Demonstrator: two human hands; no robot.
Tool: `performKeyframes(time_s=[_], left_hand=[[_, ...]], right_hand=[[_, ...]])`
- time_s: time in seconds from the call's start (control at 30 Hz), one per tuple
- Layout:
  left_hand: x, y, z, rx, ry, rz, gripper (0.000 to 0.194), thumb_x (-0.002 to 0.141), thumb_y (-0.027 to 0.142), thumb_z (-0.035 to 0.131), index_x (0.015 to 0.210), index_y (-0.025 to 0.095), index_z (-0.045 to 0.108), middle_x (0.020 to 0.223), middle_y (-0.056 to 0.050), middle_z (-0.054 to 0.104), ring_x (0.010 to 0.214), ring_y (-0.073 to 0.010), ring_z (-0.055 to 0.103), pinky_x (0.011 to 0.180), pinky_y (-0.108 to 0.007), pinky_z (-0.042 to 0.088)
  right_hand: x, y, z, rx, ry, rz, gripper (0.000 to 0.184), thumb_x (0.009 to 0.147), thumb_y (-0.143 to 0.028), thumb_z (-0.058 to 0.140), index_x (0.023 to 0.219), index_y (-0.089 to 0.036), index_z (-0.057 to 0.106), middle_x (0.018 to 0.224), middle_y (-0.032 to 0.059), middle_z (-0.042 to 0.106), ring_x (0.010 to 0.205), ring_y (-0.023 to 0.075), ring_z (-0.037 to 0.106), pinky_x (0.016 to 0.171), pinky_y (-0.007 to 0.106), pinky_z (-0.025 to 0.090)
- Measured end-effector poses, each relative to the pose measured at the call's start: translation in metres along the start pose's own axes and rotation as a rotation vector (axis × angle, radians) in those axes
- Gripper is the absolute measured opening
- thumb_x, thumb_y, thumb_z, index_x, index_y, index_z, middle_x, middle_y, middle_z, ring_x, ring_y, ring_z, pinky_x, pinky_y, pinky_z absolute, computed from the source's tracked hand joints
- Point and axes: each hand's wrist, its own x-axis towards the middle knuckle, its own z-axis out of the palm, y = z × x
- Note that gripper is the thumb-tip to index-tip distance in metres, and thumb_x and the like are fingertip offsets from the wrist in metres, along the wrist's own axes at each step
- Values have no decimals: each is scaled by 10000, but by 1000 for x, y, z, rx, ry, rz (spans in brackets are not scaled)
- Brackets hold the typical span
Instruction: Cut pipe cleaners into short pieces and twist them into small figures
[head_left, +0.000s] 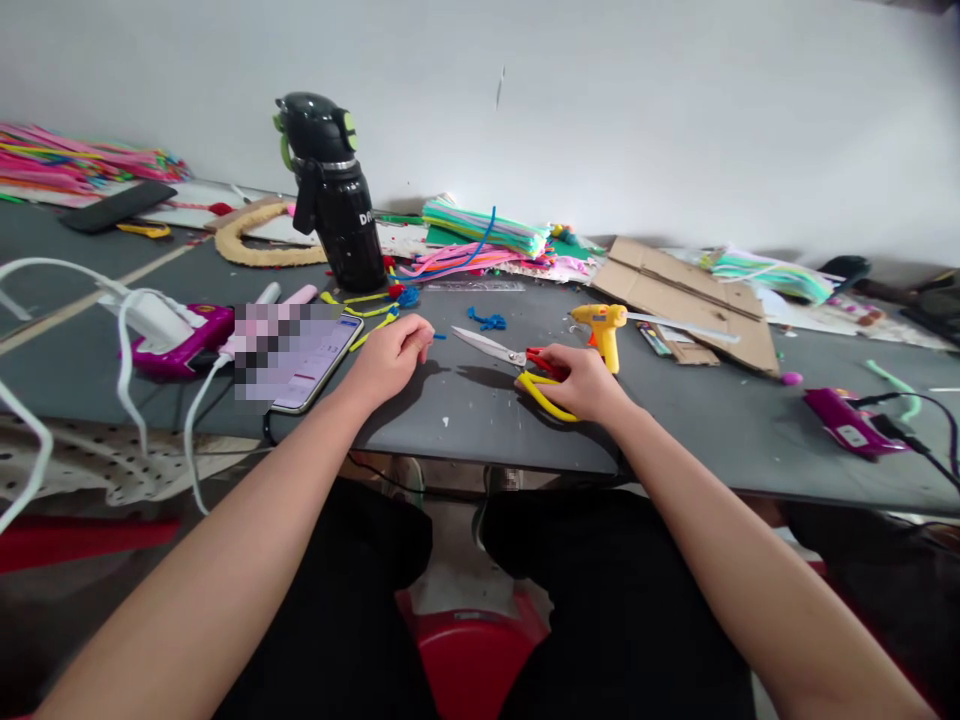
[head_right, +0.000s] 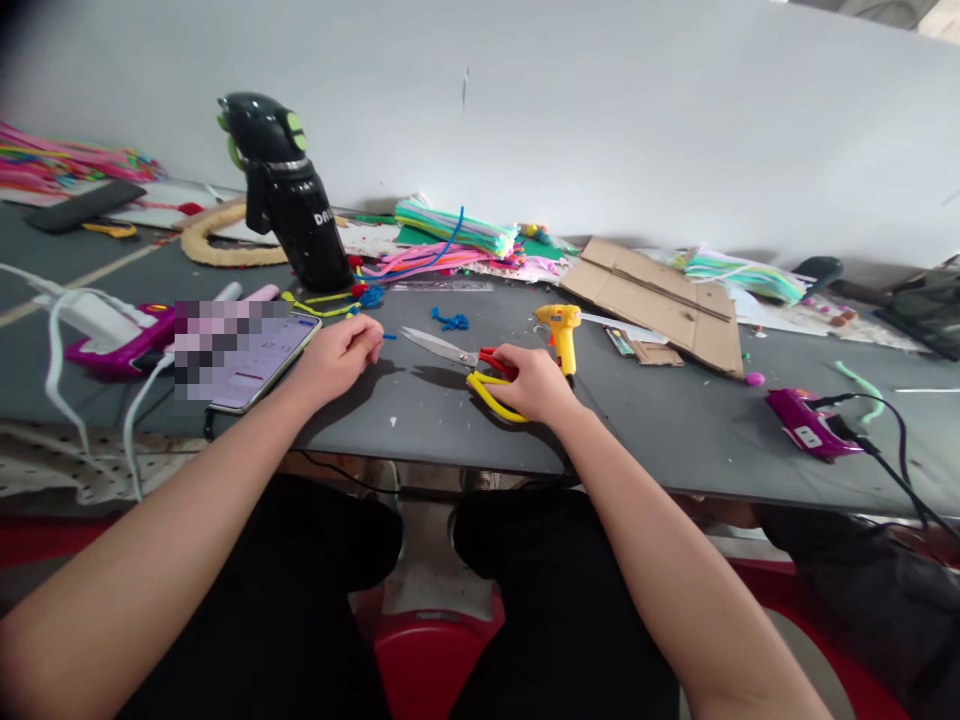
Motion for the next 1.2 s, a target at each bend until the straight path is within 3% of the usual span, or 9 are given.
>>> performKeyframes(time_s=[0.27,1.0,1.2], left_hand=[[0,2,2,-24,-5,11,314,983,342,446,723,194,540,655,13,574,625,-141,511,647,-270,375],[0,4,4,-47,-3,10,298,968,339,453,723,192,536,663,7,580,616,-140,504,636,-274,374],[-1,8,5,-167,-2,-67,316,973,433,469,782,194,550,671,2,584,566,-130,499,565,-259,386]], right_hand=[[1,-2,3,-28,-28,-18,367,741,-524,738,893,-192,705,679,-3,602,608,131,452,578,273,329],[3,-2,2,-29,-67,-41,303,761,-487,713,770,-191,646,645,-29,491,629,121,354,585,266,293],[3,-2,3,-28,-65,-22,292,762,-484,696,811,-198,662,656,-21,525,623,126,383,592,265,302]])
